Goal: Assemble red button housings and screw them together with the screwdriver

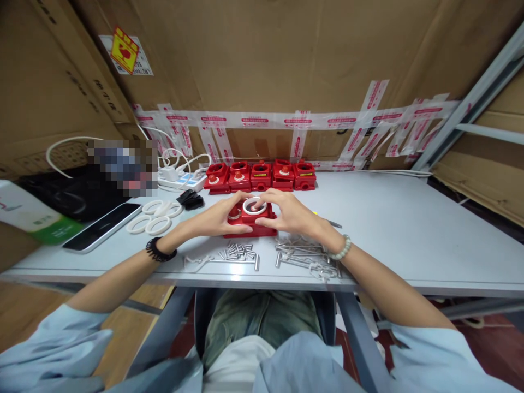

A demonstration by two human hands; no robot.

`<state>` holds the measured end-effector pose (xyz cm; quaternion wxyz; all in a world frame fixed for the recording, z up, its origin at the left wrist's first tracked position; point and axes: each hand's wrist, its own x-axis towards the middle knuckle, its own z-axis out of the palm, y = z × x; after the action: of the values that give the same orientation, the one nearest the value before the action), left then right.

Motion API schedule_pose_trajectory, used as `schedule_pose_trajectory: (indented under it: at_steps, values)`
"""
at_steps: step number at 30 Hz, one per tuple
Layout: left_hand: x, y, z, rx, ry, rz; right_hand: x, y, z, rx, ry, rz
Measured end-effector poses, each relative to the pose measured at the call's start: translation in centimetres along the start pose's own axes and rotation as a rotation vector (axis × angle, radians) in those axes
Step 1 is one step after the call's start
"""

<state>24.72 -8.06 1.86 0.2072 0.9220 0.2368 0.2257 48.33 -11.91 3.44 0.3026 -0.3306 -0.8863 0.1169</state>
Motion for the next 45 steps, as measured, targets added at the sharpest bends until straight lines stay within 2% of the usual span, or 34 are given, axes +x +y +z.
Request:
schedule_pose_trajectory:
  at_steps: [12, 16, 20, 23, 25, 27, 32, 35, 36, 38, 39, 42, 43, 44, 45]
  values:
    - [0.6, 0.4, -0.4, 0.13, -0.133, -0.044, -0.1, -0.1, 0.0, -0.114, -0.079, 0.05]
    - [0.9, 0.4, -0.7, 0.149, -0.186, -0.079, 0.0, -0.4, 0.0, -0.061, -0.081, 0.092]
    - [1.2, 0.5, -0.9, 0.145, -0.215, -0.09, -0.3, -0.4, -1.4, 0.041, -0.025, 0.168]
    - [1.2, 0.4, -1.0, 0.134, -0.221, -0.093, -0.9, 0.6, -3.5, -0.079, 0.059, 0.357]
    - [1.2, 0.1, -1.0, 0.122, -0.226, -0.095, -1.4, 1.6, -4.5, -0.215, -0.066, 0.512]
    - [1.2, -0.4, -1.0, 0.119, -0.225, -0.086, -1.9, 2.8, -4.7, -0.276, -0.18, 0.6]
    - [1.3, -1.0, -1.2, 0.121, -0.21, -0.078, -2.1, 4.6, -3.0, -0.422, -0.291, 0.573]
    - [1.3, -0.8, -1.3, 0.118, -0.21, -0.085, -1.8, 4.3, -3.2, -0.474, -0.302, 0.541]
    - [1.3, -0.7, -1.3, 0.116, -0.21, -0.091, -1.7, 4.0, -3.7, -0.485, -0.266, 0.521]
    - [1.2, -0.7, -1.3, 0.112, -0.209, -0.101, -1.6, 3.0, -5.0, -0.492, -0.077, 0.467]
    - [1.2, -0.7, -1.3, 0.111, -0.208, -0.103, -1.5, 2.4, -5.6, -0.471, 0.064, 0.428]
    - [1.1, -0.9, -1.2, 0.118, -0.201, -0.108, -1.3, 0.4, -6.8, -0.34, 0.596, 0.398]
    - [1.1, -0.9, -1.2, 0.123, -0.201, -0.114, -1.1, -0.3, -6.8, -0.245, 0.715, 0.393]
    - [1.1, -1.0, -1.2, 0.127, -0.202, -0.121, -1.0, -0.8, -6.5, -0.09, 0.781, 0.405]
    - [1.1, -1.0, -1.2, 0.131, -0.205, -0.124, -0.8, -1.4, -5.9, 0.114, 0.766, 0.427]
